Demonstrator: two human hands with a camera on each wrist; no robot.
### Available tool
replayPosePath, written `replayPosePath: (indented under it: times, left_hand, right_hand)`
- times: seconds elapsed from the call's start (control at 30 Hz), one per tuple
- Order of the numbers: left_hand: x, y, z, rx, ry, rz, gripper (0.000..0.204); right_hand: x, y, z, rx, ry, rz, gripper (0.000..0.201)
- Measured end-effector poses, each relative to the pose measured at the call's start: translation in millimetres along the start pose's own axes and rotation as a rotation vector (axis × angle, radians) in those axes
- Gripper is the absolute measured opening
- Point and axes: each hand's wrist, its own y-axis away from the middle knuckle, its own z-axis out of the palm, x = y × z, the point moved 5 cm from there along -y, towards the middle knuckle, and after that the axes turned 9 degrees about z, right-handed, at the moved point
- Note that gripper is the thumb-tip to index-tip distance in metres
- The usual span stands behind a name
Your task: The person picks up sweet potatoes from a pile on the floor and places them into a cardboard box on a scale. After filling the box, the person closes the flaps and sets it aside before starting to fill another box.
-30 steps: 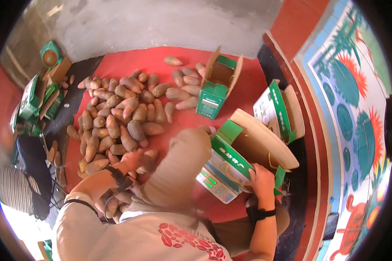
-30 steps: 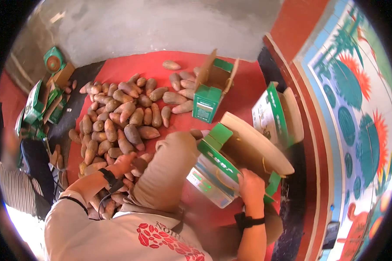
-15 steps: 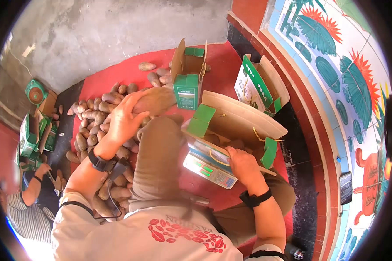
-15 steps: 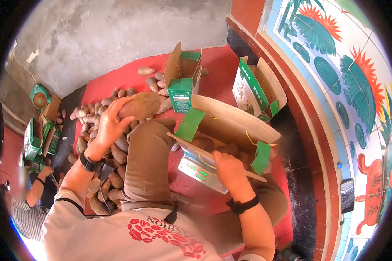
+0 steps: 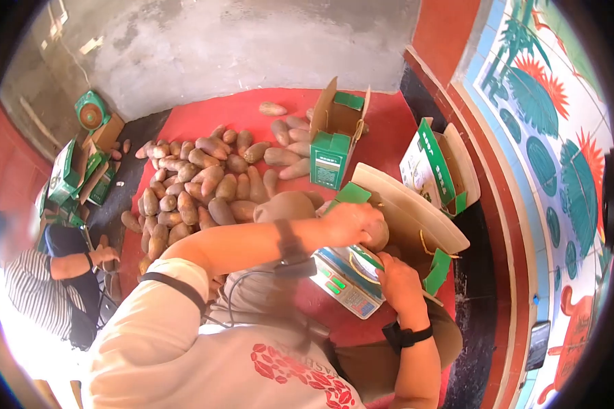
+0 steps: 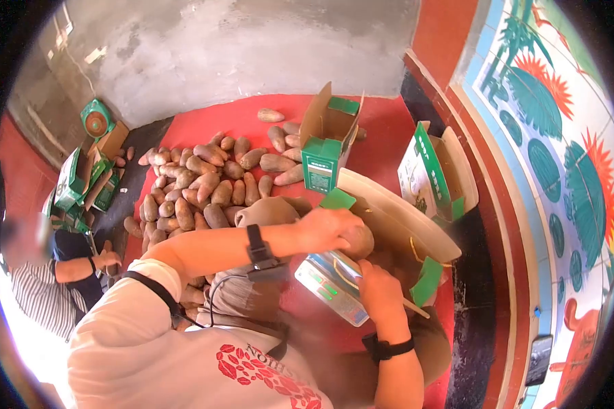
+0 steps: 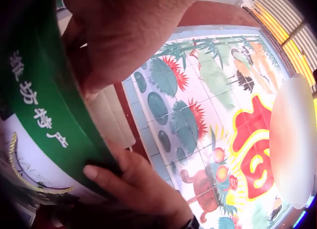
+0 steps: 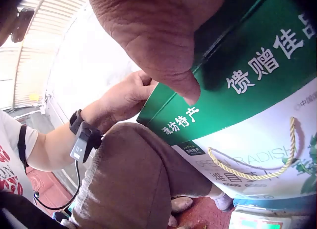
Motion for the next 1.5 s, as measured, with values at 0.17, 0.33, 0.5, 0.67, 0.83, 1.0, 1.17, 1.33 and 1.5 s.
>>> replayPosePath:
  times: [0.17,0.33,0.5,0.67,0.83,1.0,1.17,1.33,1.5]
  left_hand:
    - [-13,-8,11,-0.100,0.006,-0.127,0.021]
    - [1,15,-38,0.141,0.017,0.015,0.015]
    - [-33,67,-90,0.433,0.020,0.030,0.017]
    - [-95,157,-109,0.407,-0.076,-0.372,0.016]
    - [-157,264,-62,0.083,-0.157,-0.601,0.023]
    - [-198,352,37,-0.495,-0.096,-1.193,0.030]
    - [-186,371,95,-0.806,0.108,-0.952,0.050]
    - [-193,366,137,-0.639,-0.348,-0.542,0.059]
    - [-210,348,129,-0.479,-0.101,-0.913,0.076]
  right_hand:
    - [-1,-1,-3,0.029,-0.023,-0.023,0.020]
    - [3,-8,-2,0.113,0.012,-0.053,0.018]
    - [3,-7,-2,0.135,-0.015,-0.044,0.018]
    - [1,-10,-5,0.139,-0.023,-0.007,0.017]
    - [0,-12,-10,0.127,-0.046,0.055,0.018]
    - [-2,-16,-12,0.115,-0.060,0.101,0.018]
    - [2,-24,-8,0.158,-0.043,0.119,0.019]
    - [4,-30,-7,0.170,-0.024,0.134,0.022]
    - [6,-34,-5,0.158,-0.028,0.170,0.023]
